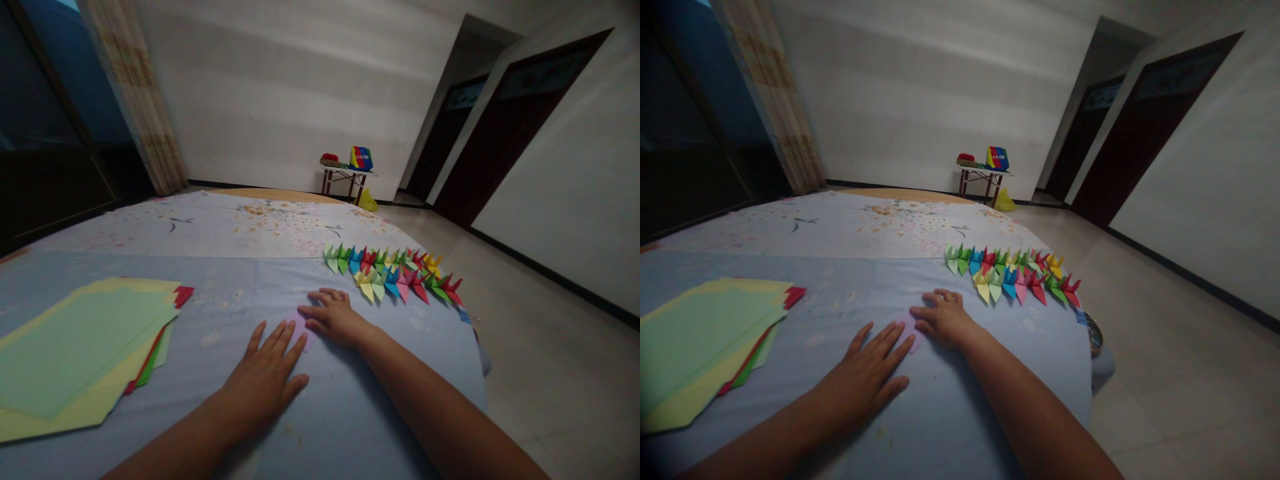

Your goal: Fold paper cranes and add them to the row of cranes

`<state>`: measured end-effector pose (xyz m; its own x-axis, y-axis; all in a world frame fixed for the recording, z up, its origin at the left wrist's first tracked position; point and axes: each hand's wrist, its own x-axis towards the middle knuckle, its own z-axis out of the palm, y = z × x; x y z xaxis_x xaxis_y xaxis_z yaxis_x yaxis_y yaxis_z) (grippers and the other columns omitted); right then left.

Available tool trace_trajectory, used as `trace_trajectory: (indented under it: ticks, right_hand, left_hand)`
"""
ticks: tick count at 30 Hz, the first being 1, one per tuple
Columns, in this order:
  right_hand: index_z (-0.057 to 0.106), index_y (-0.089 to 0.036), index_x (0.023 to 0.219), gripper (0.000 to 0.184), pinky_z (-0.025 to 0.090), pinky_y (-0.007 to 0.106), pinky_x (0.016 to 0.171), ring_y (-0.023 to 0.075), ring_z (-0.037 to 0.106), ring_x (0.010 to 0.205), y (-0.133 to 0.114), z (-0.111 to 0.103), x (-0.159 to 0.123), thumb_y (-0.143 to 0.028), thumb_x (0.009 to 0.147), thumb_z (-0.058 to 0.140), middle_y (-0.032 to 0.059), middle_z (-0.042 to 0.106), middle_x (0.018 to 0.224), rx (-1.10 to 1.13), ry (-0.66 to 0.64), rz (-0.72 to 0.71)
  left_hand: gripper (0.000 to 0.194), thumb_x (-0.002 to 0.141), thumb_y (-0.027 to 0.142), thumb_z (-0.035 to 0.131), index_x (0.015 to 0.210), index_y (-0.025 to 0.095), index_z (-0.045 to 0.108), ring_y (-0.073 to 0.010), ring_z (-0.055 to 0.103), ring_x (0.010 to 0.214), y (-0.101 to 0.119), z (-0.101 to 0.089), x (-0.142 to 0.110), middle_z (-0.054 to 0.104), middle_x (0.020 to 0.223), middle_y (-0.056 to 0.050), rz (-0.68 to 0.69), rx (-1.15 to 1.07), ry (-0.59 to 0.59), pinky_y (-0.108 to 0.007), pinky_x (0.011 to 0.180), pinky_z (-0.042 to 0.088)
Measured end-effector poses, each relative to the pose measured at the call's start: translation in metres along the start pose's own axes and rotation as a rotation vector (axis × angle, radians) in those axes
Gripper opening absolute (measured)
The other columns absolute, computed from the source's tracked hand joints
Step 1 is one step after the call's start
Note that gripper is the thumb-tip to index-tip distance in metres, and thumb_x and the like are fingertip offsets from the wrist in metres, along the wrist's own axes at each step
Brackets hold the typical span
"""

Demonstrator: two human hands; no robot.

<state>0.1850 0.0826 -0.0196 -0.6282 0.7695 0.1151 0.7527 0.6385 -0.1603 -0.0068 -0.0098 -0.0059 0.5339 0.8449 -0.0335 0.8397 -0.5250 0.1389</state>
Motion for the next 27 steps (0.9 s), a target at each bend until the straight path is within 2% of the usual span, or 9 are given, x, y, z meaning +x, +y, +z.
trace_trajectory:
  ticks: [8,14,16,18,23,27]
  right_hand:
    - [0.05,-0.044,0.119,0.034,0.019,0.049,0.096,0.0288,0.026,0.126,0.011,-0.009,-0.007,-0.049,0.087,0.039,0.0013,0.041,0.135,-0.026,0.011,0.066]
    - [0.048,-0.04,0.123,0.036,0.015,0.049,0.1,0.0284,0.02,0.129,-0.005,-0.01,0.0,-0.044,0.088,0.04,0.0016,0.034,0.14,-0.037,0.062,0.048]
    - [0.047,-0.042,0.123,0.036,0.012,0.05,0.101,0.0283,0.018,0.13,-0.011,-0.009,0.002,-0.045,0.089,0.037,-0.0002,0.03,0.143,-0.042,0.016,-0.014]
    - [0.045,-0.044,0.124,0.036,0.01,0.051,0.101,0.0283,0.016,0.131,-0.012,-0.007,0.004,-0.046,0.089,0.035,-0.0012,0.028,0.144,-0.055,-0.024,-0.016]
    - [0.045,-0.045,0.123,0.036,0.007,0.054,0.101,0.0293,0.015,0.132,-0.001,-0.012,0.003,-0.049,0.089,0.034,0.0006,0.031,0.142,-0.095,-0.029,0.114]
    - [0.047,-0.043,0.122,0.037,0.008,0.053,0.101,0.0295,0.012,0.133,0.0,-0.017,0.0,-0.049,0.088,0.036,0.0009,0.027,0.144,-0.091,-0.016,0.091]
  left_hand:
    - [0.052,0.087,0.05,0.034,0.131,0.025,0.041,-0.0303,0.028,0.13,-0.002,-0.001,0.001,0.036,0.14,-0.014,-0.024,-0.045,0.038,-0.055,0.104,0.009]
    - [0.046,0.087,0.047,0.035,0.126,0.026,0.048,-0.0298,0.034,0.126,0.002,-0.011,0.004,0.042,0.136,-0.014,-0.071,-0.084,0.064,-0.053,0.1,0.019]
    - [0.046,0.086,0.046,0.036,0.126,0.026,0.048,-0.0302,0.034,0.126,0.004,-0.012,0.005,0.042,0.136,-0.015,-0.079,-0.086,0.055,-0.053,0.099,0.021]
    - [0.046,0.086,0.047,0.037,0.125,0.026,0.048,-0.0308,0.034,0.126,0.005,-0.011,0.005,0.041,0.137,-0.015,-0.087,-0.083,0.05,-0.053,0.099,0.021]
    - [0.048,0.086,0.048,0.035,0.127,0.025,0.047,-0.0313,0.032,0.127,0.003,-0.009,0.004,0.039,0.138,-0.015,-0.088,-0.085,0.035,-0.053,0.1,0.019]
    - [0.05,0.086,0.049,0.033,0.13,0.026,0.043,-0.0309,0.029,0.129,0.001,-0.01,0.003,0.036,0.14,-0.015,-0.063,-0.085,0.012,-0.053,0.1,0.019]
